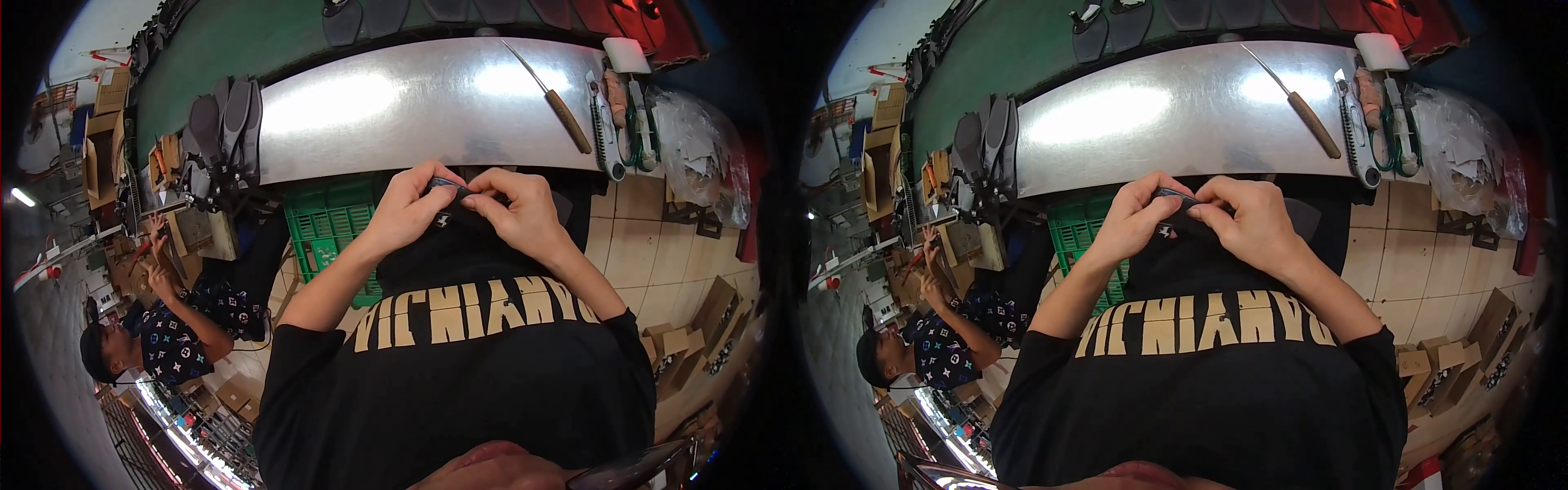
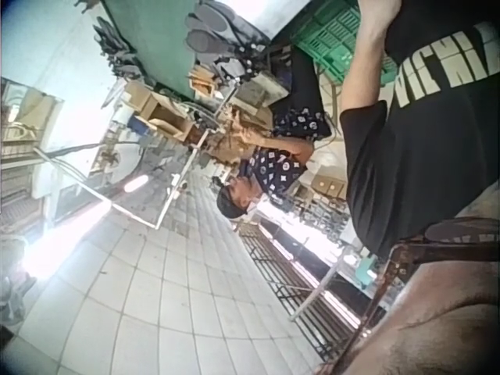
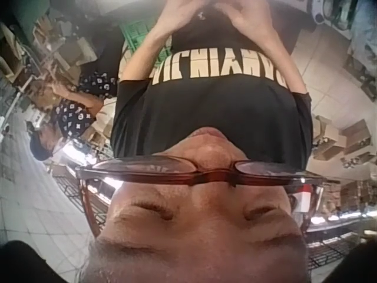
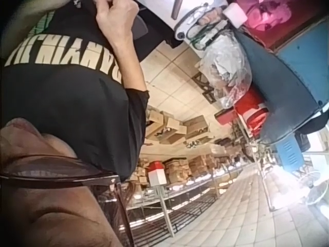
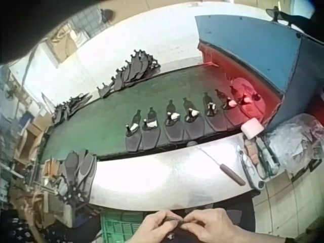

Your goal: Assembling shoe components by attaching straps and buckles to soles.

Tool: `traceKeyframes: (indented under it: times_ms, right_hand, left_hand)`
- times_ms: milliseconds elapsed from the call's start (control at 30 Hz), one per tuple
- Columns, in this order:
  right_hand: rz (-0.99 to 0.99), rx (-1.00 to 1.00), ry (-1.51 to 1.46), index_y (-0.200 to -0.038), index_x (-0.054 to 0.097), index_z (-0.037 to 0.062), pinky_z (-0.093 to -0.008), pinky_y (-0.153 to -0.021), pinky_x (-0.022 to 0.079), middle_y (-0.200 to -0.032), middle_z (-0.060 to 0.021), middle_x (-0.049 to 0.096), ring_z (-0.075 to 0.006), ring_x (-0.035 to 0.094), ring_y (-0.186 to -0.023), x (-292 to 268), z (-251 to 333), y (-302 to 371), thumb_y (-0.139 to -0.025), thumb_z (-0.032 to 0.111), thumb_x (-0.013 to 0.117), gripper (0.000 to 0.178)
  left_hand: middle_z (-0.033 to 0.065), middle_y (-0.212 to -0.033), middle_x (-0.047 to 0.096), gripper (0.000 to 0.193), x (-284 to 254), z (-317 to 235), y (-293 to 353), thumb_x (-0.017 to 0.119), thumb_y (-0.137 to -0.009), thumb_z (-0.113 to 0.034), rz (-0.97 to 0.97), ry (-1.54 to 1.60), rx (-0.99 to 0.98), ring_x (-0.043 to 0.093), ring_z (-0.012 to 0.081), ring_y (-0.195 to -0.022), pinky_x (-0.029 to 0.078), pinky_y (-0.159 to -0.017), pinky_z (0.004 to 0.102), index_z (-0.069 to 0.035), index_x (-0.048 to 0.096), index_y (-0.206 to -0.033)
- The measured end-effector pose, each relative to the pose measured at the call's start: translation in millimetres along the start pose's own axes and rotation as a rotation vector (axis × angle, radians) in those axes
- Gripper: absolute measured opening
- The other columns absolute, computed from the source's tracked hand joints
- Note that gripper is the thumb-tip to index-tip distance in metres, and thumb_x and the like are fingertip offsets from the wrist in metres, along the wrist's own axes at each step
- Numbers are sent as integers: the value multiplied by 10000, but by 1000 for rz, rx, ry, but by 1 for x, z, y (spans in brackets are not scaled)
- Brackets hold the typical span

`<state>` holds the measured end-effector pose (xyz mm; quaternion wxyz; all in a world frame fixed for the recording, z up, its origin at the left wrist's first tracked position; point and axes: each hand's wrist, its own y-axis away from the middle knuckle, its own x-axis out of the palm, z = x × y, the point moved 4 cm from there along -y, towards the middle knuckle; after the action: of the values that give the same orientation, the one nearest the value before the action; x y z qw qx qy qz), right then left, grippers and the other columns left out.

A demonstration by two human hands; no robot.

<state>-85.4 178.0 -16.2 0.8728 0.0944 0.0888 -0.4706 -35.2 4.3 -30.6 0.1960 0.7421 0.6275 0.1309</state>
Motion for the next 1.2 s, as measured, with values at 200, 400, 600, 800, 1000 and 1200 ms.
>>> traceKeyframes:
  times_ms: [200,400,600,800,1000,1200]
  right_hand:
    - [224,92,-148,-826,684,-14,-268,-574,454,-651,-70,645,-128,600,-589,-4,1,-18,-835,114,709,131]
    - [-616,-506,380,-1074,690,55,-366,-748,470,-1011,-119,604,-247,562,-975,-79,33,-56,-836,78,664,240]
    - [-522,-224,982,-1207,627,62,-380,-814,446,-1018,-123,590,-302,544,-949,-67,-49,-67,-842,64,631,364]
    - [-234,-145,141,-1179,625,47,-276,-651,445,-835,-71,594,-126,545,-665,-36,-10,-38,-910,0,534,288]
    - [214,84,-337,-1434,413,90,-204,-592,410,-716,-10,589,-62,512,-618,32,0,-8,-935,11,492,512]
    - [222,193,-479,-1465,407,102,-183,-557,402,-732,-4,593,-36,478,-586,41,-11,-5,-960,35,494,517]
  left_hand:
    - [38,-853,638,181,-5,-13,6,535,-932,-129,37,215,-80,587,96,-755,500,-619,233,-11,624,-1036]
    - [119,-1080,656,256,-67,11,29,535,-942,-148,-321,768,62,672,210,-942,602,-673,293,-26,575,-1163]
    - [214,-1258,588,351,-55,57,22,479,-988,-209,-343,1303,-62,629,296,-1130,620,-764,315,16,504,-1255]
    - [156,-1092,663,298,-37,47,-1,546,-961,-273,-233,1453,-96,671,236,-1007,594,-667,255,-31,584,-1130]
    - [40,-1036,669,270,-10,27,-7,593,-927,-299,-277,1341,-216,650,182,-941,470,-586,243,-123,594,-1132]
    - [9,-935,654,219,-6,28,-13,607,-906,-312,-424,1298,-145,580,132,-788,405,-575,253,-146,595,-1049]
